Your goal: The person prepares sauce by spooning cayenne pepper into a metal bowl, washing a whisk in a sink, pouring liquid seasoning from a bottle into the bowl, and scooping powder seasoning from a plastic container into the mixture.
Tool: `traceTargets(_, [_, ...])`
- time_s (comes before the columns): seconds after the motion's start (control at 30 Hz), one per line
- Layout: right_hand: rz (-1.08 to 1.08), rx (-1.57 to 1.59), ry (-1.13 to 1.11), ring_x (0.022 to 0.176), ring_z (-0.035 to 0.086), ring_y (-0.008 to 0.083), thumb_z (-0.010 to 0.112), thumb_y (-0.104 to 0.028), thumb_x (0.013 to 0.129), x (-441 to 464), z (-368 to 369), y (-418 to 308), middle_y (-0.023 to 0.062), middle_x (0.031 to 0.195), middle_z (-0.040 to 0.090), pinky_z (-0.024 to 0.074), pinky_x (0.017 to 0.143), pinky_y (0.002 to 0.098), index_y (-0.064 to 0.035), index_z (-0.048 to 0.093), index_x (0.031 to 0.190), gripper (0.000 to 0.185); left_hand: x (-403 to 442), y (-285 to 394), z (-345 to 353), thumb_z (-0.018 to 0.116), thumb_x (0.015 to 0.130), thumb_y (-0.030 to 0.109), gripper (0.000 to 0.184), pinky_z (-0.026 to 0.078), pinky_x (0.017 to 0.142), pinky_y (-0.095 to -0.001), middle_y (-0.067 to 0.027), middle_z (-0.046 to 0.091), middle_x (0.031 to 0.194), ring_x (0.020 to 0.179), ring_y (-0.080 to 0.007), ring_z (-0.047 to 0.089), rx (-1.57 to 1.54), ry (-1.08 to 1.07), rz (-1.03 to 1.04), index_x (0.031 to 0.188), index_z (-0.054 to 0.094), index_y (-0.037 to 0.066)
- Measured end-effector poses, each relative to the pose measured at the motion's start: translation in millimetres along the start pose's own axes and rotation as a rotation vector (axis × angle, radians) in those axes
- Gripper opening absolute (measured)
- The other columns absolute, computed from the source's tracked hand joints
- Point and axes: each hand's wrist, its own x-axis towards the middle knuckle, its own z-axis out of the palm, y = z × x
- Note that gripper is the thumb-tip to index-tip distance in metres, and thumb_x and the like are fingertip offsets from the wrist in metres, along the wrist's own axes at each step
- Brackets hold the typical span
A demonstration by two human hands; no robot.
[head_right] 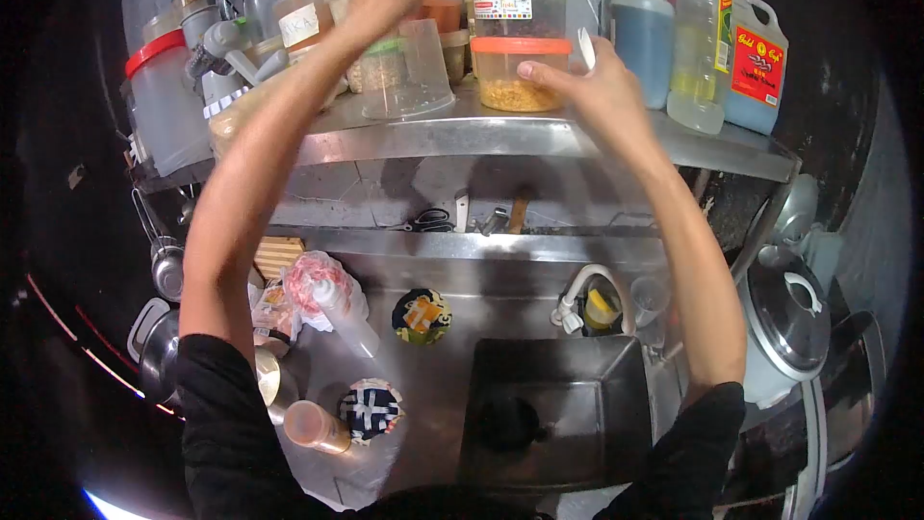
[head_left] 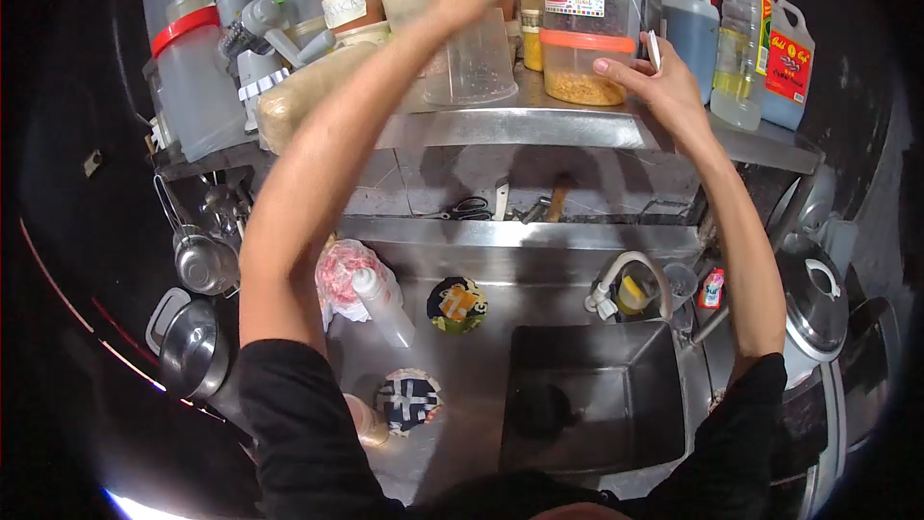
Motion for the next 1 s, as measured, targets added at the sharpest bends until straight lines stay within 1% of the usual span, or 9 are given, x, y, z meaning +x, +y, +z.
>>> traceTargets(0.03, [-0.024,-0.019,0.015,0.104,0.062,0.0276,0.079,-0.05,0.068,1.6,3.2,4.1,0.0214,0.112,0.063,0.0473,0.09,0.0357,0.0057,0.05,0.125,0.085,13.2,-26.6,8.0,0.056,0.074,0.003,0.029,0.051,0.072,-0.0497,-0.0276,0.063,0.097,0.086,-0.0424,0.063,0.089,0.006,0.091,0.102,0.062,0.0])
traceTargets(0.07, [-0.048,-0.038,0.031,0.106,0.061,0.0286,0.079,-0.05,0.068,3.0,5.3,6.4,0.0226,0.115,0.062,0.047,0.091,0.0364,0.006,0.049,0.126,0.087,25.0,-53.9,20.8,0.057,0.075,0.005,0.023,0.051,0.07,-0.0493,-0.0266,0.064,0.092,0.083,-0.042,0.063,0.206,-0.101,0.112,0.096,0.064,0.001])
traceTargets(0.17, [-0.05,-0.059,0.053,0.11,0.059,0.032,0.079,-0.051,0.067,3.0,7.1,7.8,0.0253,0.118,0.059,0.0461,0.093,0.0385,0.0064,0.047,0.128,0.089,41.1,-106.3,46.5,0.062,0.073,0.013,0.044,0.053,0.075,-0.0395,-0.0249,0.066,0.087,0.088,-0.0318,0.067,0.332,-0.527,0.198,0.116,0.059,0.002])
traceTargets(0.2, [-0.052,-0.072,0.063,0.111,0.059,0.0324,0.079,-0.051,0.067,3.8,7.2,9.7,0.0256,0.118,0.059,0.0458,0.093,0.0387,0.0063,0.047,0.128,0.09,44.5,-112.7,52.3,0.068,0.072,0.021,0.06,0.053,0.074,-0.039,-0.0236,0.067,0.09,0.087,-0.0306,0.068,0.282,-0.579,0.204,0.125,0.052,-0.003])
traceTargets(0.3, [-0.055,-0.091,0.083,0.113,0.058,0.0334,0.08,-0.051,0.067,6.0,8.1,16.2,0.0265,0.118,0.059,0.0452,0.095,0.0393,0.0058,0.046,0.128,0.09,51.1,-103.5,67.5,0.057,0.078,0.009,0.013,0.052,0.065,-0.0483,-0.0237,0.065,0.081,0.077,-0.0405,0.065,0.357,-0.485,0.146,0.085,0.067,0.004])
traceTargets(0.4, [-0.071,-0.059,0.073,0.114,0.057,0.0337,0.079,-0.05,0.067,6.5,8.8,17.3,0.0266,0.118,0.059,0.045,0.095,0.0395,0.0053,0.047,0.127,0.087,57.1,-97.1,74.9,0.057,0.08,0.013,0.013,0.053,0.064,-0.048,-0.0218,0.065,0.075,0.074,-0.0386,0.065,0.312,-0.304,0.148,0.077,0.068,0.007])
traceTargets(0.7, [-0.12,-0.019,0.041,0.108,0.061,0.0302,0.078,-0.048,0.069,4.3,7.8,15.0,0.0219,0.113,0.063,0.0477,0.091,0.0377,0.0043,0.051,0.123,0.08,52.6,-88.6,78.9,0.064,0.08,0.022,0.017,0.055,0.069,-0.045,-0.0177,0.068,0.083,0.08,-0.035,0.067,0.382,-0.391,0.257,0.081,0.068,0.006])
traceTargets(0.93, [-0.081,-0.011,0.033,0.112,0.059,0.0303,0.078,-0.048,0.069,5.0,9.6,15.2,0.0221,0.116,0.061,0.0458,0.094,0.038,0.0048,0.048,0.126,0.084,48.0,-64.6,87.5,0.065,0.08,0.023,0.017,0.055,0.068,-0.044,-0.0166,0.068,0.082,0.079,-0.0331,0.068,0.488,-0.343,0.199,0.078,0.07,0.006])
traceTargets(1.0, [-0.059,-0.04,0.043,0.112,0.059,0.0306,0.078,-0.047,0.069,5.7,8.9,15.2,0.0222,0.117,0.061,0.0455,0.094,0.0378,0.0052,0.046,0.129,0.086,49.9,-59.9,81.5,0.065,0.079,0.019,0.014,0.055,0.068,-0.0442,-0.0175,0.068,0.081,0.079,-0.0345,0.068,0.418,-0.429,0.148,0.08,0.07,0.007])
